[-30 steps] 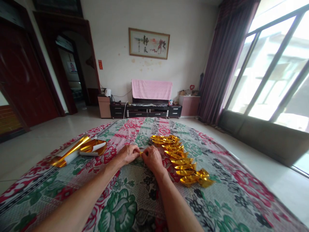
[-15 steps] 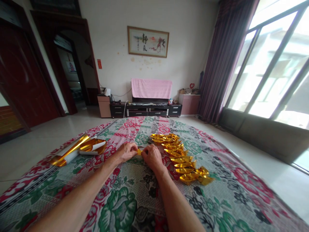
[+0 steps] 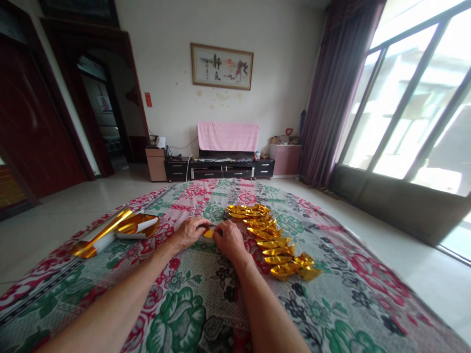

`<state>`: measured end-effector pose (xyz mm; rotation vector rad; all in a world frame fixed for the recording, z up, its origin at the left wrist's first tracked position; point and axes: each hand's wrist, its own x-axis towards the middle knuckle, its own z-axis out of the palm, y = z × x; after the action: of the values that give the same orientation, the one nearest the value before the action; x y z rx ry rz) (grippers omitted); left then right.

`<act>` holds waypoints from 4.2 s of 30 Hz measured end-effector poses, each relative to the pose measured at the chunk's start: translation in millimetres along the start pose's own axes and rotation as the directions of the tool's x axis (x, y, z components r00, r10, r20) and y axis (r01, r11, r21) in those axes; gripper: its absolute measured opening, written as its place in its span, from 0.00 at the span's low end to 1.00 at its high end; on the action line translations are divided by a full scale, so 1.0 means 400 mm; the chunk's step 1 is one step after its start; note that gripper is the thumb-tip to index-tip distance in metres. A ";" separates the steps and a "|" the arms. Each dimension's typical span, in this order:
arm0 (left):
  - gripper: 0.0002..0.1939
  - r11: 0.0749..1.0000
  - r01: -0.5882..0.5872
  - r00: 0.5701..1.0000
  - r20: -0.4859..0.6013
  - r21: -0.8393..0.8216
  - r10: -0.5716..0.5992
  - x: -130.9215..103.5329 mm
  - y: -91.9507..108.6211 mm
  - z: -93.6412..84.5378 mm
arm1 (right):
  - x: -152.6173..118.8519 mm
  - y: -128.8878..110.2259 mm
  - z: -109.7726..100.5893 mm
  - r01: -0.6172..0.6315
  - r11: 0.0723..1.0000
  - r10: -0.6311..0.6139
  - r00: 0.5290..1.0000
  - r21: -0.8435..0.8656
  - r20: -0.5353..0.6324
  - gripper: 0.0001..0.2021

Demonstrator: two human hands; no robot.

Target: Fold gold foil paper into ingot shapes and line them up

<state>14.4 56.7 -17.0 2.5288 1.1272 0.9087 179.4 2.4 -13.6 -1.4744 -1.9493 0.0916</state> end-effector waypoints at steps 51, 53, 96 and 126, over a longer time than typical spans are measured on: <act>0.10 0.984 -0.178 0.982 0.062 -0.027 0.179 -0.028 0.019 -0.040 | -0.014 0.023 -0.038 0.302 0.937 -0.309 0.951 0.178 0.014 0.08; 0.10 0.983 -0.180 0.982 0.047 -0.023 0.181 -0.029 0.019 -0.037 | -0.015 0.022 -0.038 0.312 0.935 -0.317 0.949 0.170 0.001 0.09; 0.13 0.986 0.105 0.994 0.004 0.128 -0.106 0.005 0.046 -0.015 | 0.009 0.006 -0.001 -0.045 0.998 0.042 0.995 -0.034 -0.087 0.09; 0.11 0.989 -0.145 0.987 -0.066 0.035 0.147 -0.007 -0.004 -0.001 | -0.006 0.020 -0.004 0.133 0.991 -0.128 0.984 0.029 -0.126 0.08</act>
<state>11.7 55.5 -18.5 2.6525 0.9915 1.0283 187.1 2.5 -17.2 -1.2931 -1.9272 -0.0215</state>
